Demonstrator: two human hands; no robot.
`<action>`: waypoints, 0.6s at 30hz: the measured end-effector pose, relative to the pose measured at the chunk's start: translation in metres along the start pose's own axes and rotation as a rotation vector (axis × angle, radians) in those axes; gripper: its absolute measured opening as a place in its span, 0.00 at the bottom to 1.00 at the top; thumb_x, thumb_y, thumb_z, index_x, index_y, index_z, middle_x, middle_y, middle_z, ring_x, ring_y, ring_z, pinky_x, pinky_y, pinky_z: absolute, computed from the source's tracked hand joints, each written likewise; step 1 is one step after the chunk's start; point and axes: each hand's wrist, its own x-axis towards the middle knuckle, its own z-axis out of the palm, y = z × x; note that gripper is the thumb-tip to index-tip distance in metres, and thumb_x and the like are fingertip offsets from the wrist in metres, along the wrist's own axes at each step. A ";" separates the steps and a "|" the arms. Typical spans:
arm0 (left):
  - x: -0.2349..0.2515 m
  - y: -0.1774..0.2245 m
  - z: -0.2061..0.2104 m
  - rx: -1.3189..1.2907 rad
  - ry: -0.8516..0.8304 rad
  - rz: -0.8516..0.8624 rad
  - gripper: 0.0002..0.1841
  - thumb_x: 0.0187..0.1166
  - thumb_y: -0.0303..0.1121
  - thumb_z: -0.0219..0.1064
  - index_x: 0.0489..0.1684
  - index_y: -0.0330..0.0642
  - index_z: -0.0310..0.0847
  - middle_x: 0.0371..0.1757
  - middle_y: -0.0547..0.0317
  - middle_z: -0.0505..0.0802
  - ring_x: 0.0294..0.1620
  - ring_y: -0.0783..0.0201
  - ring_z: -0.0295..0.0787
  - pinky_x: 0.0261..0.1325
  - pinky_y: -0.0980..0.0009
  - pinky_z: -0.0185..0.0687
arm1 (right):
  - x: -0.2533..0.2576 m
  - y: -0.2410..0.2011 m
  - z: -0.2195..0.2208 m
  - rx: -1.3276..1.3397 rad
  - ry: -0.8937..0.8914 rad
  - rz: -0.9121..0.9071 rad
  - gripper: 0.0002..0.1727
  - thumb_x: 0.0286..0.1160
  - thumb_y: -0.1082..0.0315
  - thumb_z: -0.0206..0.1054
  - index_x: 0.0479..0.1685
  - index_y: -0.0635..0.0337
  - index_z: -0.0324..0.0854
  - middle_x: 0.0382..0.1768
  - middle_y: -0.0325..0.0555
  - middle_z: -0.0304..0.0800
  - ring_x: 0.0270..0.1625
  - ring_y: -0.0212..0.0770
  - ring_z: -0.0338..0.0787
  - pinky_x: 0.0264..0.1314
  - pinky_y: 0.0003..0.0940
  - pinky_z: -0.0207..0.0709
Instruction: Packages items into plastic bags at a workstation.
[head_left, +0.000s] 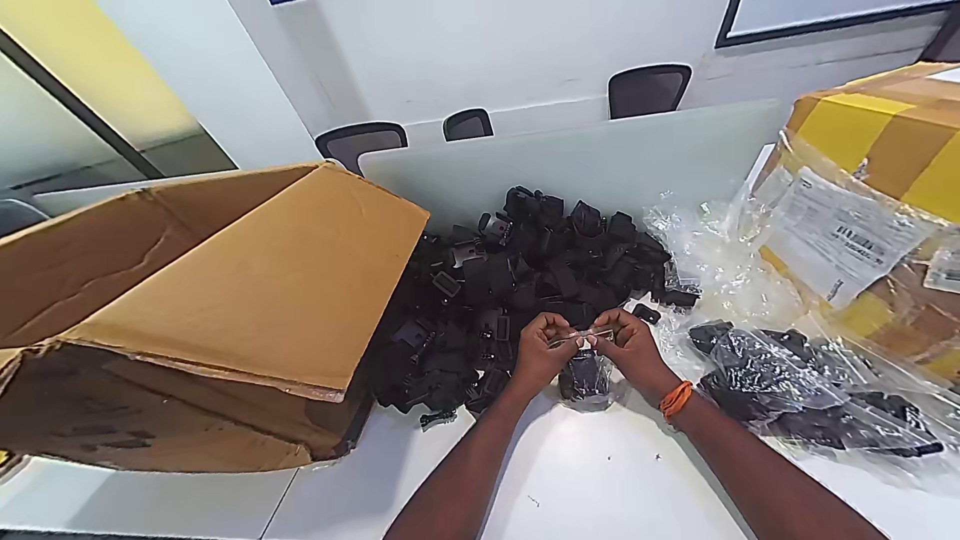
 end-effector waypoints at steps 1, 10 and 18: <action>0.000 0.001 0.000 -0.005 -0.002 -0.004 0.19 0.61 0.17 0.80 0.48 0.30 0.78 0.38 0.51 0.96 0.40 0.63 0.95 0.48 0.68 0.92 | 0.000 0.000 0.000 0.000 0.000 0.001 0.15 0.65 0.80 0.73 0.49 0.64 0.77 0.41 0.46 0.91 0.37 0.37 0.91 0.39 0.31 0.87; 0.000 0.001 0.000 -0.019 -0.007 -0.045 0.20 0.61 0.17 0.80 0.50 0.29 0.78 0.39 0.50 0.96 0.40 0.61 0.96 0.49 0.66 0.93 | 0.000 0.001 -0.001 0.037 -0.004 0.011 0.15 0.66 0.80 0.73 0.50 0.64 0.77 0.42 0.47 0.92 0.37 0.38 0.92 0.39 0.32 0.88; -0.002 0.003 0.003 0.044 0.005 -0.041 0.15 0.63 0.18 0.79 0.43 0.32 0.78 0.38 0.52 0.95 0.39 0.64 0.94 0.47 0.69 0.92 | 0.000 0.001 0.003 0.011 0.034 -0.028 0.14 0.62 0.83 0.73 0.43 0.62 0.77 0.38 0.44 0.92 0.37 0.35 0.92 0.40 0.30 0.87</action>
